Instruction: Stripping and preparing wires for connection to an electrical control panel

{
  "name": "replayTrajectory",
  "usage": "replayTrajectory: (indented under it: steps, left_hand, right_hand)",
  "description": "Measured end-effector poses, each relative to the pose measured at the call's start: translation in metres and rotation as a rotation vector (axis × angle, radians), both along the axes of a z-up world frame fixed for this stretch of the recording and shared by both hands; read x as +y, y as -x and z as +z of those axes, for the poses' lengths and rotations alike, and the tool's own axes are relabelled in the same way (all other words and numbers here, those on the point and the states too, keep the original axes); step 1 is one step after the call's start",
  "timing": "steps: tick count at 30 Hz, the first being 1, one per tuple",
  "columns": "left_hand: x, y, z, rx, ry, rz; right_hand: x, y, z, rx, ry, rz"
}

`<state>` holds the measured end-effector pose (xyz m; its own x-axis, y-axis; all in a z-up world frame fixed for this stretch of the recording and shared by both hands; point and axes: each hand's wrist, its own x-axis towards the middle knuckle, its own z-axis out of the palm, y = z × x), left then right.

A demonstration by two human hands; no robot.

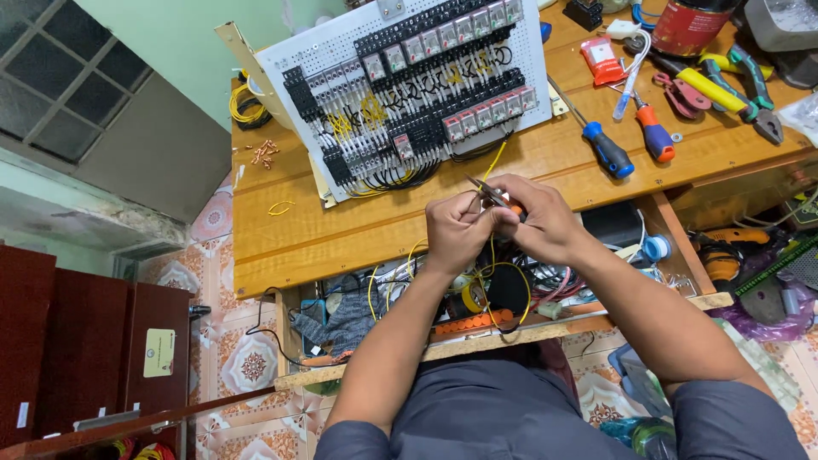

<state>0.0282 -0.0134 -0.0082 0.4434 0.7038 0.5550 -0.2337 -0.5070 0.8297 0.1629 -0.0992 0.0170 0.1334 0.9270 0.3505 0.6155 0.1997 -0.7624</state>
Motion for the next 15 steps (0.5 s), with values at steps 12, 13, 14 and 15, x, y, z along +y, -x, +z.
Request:
replayTrajectory:
  steps: [12, 13, 14, 15]
  left_hand:
    - [-0.002, 0.0, -0.003, 0.128, 0.054, 0.056]
    - [0.0, 0.003, -0.009, 0.132, 0.051, 0.052]
    - [0.004, 0.002, -0.014, 0.138, 0.085, 0.044]
    - [0.008, 0.002, -0.018, 0.145, 0.12, 0.036]
  right_hand:
    - [-0.009, -0.054, 0.012, 0.229, -0.055, -0.205]
    - [-0.008, -0.053, 0.005, 0.233, -0.057, -0.209]
    - [-0.005, -0.055, 0.0, 0.077, -0.045, -0.224]
    - [-0.002, -0.056, -0.004, -0.079, -0.032, -0.238]
